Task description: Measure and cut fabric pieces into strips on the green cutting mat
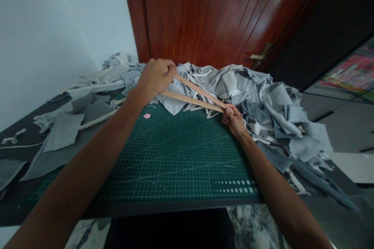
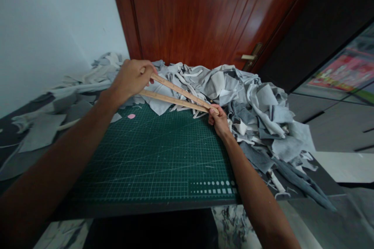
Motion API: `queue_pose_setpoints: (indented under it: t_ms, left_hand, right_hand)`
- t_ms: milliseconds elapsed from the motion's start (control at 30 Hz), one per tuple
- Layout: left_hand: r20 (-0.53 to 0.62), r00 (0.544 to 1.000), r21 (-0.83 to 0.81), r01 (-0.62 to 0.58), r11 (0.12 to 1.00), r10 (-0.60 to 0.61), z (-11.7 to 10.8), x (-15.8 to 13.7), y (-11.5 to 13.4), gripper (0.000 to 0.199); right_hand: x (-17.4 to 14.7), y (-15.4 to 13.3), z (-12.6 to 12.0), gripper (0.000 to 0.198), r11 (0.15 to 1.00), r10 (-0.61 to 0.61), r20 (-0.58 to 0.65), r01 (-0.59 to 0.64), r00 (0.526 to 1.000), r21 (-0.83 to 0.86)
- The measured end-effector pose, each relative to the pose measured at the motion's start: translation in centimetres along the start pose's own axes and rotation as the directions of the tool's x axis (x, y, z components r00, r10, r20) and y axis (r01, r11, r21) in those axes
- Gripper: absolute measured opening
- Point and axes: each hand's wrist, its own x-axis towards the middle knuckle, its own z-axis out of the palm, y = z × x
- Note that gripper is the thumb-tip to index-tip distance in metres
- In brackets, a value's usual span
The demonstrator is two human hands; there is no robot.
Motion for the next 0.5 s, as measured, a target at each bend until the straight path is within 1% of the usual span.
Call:
queue_pose_setpoints:
  t_ms: [167, 333, 500]
  left_hand:
    - [-0.003, 1.000, -0.002, -0.016, 1.000, 0.016, -0.17, -0.06, 0.20, 0.033]
    - [0.009, 1.000, -0.008, 0.000, 1.000, 0.000, -0.28, -0.11, 0.43, 0.033]
    - [0.010, 1.000, -0.013, -0.009, 1.000, 0.009, -0.21, -0.11, 0.45, 0.034]
  right_hand:
    - [-0.03, 0.05, -0.09, 0.051, 0.999, 0.032, 0.018, -0.031, 0.999, -0.028]
    - [0.03, 0.21, -0.29, 0.051, 0.999, 0.021, 0.017, -0.020, 1.000, -0.047]
    - [0.01, 0.12, -0.28, 0.052, 1.000, 0.029, -0.015, -0.029, 0.999, -0.006]
